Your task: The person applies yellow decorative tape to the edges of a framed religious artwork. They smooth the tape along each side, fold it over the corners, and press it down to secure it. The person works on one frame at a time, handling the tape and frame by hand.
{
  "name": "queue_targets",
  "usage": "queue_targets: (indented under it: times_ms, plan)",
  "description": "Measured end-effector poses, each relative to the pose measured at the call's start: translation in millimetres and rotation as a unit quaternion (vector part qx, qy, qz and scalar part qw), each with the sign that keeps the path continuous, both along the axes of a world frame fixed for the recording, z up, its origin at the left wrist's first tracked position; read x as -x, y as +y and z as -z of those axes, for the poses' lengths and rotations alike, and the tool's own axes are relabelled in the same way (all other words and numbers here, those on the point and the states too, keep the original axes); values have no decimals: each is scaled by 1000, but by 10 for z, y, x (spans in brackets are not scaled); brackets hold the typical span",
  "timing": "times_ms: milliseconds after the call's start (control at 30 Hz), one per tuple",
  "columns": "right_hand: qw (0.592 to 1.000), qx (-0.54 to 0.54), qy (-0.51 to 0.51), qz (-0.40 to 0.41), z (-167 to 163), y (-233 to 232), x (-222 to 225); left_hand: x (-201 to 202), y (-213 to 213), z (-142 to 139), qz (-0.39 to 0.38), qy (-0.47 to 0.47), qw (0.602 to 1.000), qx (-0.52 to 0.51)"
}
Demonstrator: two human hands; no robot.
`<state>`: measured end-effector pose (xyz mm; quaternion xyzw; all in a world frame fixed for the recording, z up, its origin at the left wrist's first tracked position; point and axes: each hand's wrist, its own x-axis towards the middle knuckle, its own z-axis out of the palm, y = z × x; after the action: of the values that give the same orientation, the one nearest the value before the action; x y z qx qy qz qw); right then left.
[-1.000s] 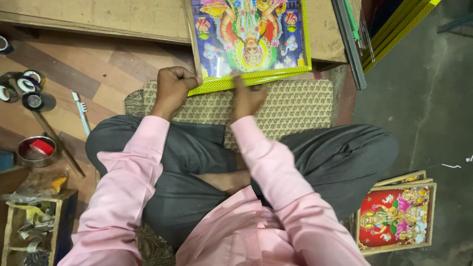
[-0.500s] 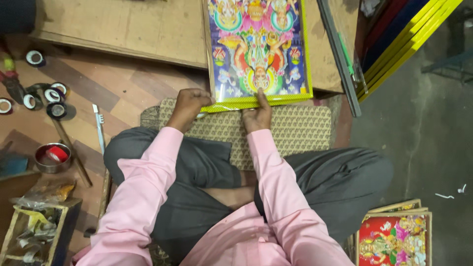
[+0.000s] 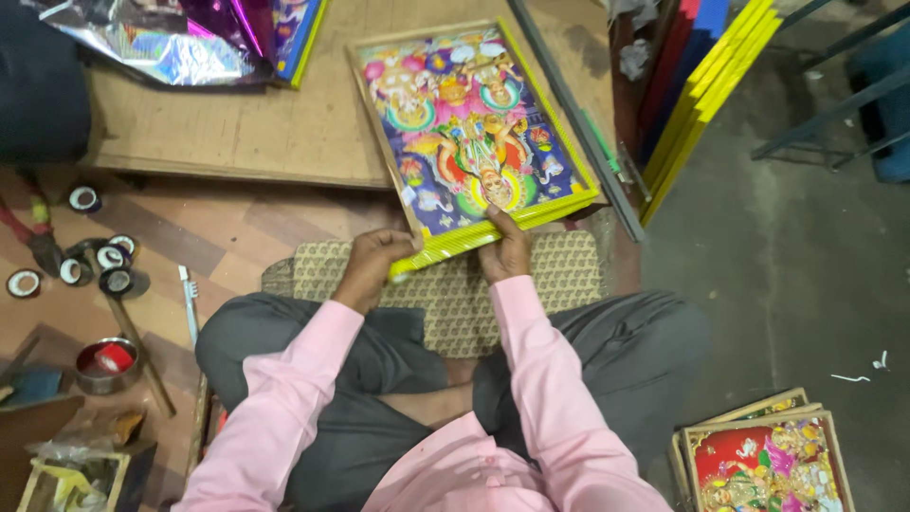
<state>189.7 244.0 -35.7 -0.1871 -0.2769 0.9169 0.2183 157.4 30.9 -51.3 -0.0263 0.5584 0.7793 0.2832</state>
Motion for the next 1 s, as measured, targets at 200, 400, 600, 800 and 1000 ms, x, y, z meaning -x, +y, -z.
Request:
queue_targets:
  times_ms: [200, 400, 600, 800, 1000]
  plan:
    - [982, -166, -22, -82, -824, 742, -423, 90, 68, -520, -84, 261, 937, 216]
    - [850, -490, -48, -186, -2476, 1197, -756, 776, 98, -928, -275, 409, 836, 242]
    - [575, -744, -94, -326, -3732, 831, -649, 265, 360, -492, -280, 197, 935, -96]
    - [285, -896, 1, -342, -3775, 70, -200, -186, 582, -92, -219, -48, 958, -180]
    - [205, -924, 78, -313, -3323, -80, 240, -142, 555, -30, -140, -103, 980, -94]
